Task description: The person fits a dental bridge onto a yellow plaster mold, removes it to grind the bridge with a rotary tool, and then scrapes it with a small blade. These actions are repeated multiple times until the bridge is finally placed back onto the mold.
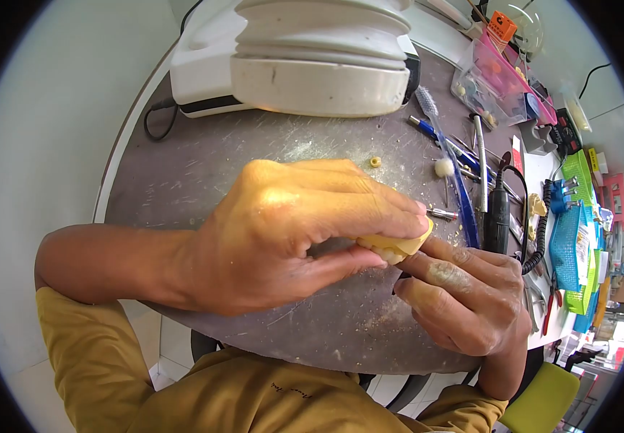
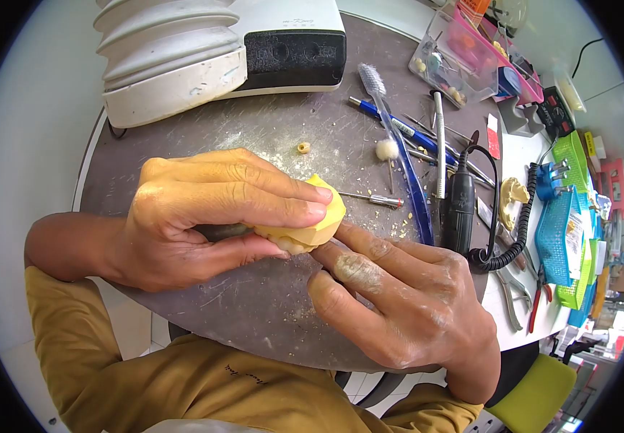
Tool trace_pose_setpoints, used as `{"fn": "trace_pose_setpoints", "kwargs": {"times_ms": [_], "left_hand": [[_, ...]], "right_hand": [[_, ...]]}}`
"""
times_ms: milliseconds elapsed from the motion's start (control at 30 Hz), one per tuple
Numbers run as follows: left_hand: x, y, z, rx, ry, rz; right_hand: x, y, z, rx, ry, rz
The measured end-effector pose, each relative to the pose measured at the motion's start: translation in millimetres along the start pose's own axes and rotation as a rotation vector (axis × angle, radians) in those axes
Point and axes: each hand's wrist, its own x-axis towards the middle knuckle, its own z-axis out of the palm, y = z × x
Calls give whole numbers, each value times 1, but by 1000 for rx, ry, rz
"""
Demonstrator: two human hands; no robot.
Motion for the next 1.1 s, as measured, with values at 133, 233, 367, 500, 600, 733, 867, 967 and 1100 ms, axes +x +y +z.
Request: {"fn": "trace_pose_setpoints", "kwargs": {"times_ms": [133, 233, 367, 500, 600, 733, 867, 967, 1100], "left_hand": [[0, 2, -1, 16, 4, -9], [0, 2, -1, 20, 16, -2], [0, 4, -2, 28, 2, -18], [1, 5, -4, 3, 8, -54], [0, 3, -4, -1, 11, -55], [1, 2, -4, -3, 22, -49], [3, 3, -5, 26, 18, -19], [2, 3, -6, 23, 16, -15], [1, 3, -4, -39, 36, -46]], "right_hand": [[0, 0, 0, -5, 5, -11], [1, -1, -2, 1, 11, -11], [2, -1, -4, 4, -1, -8], [4, -2, -7, 21, -8, 1], [3, -2, -14, 163, 45, 65], [4, 1, -18, 226, 198, 195], [1, 5, -26, 268, 229, 282], [0, 5, -24, 277, 257, 309], [-5, -2, -23, 572, 486, 694]]}}
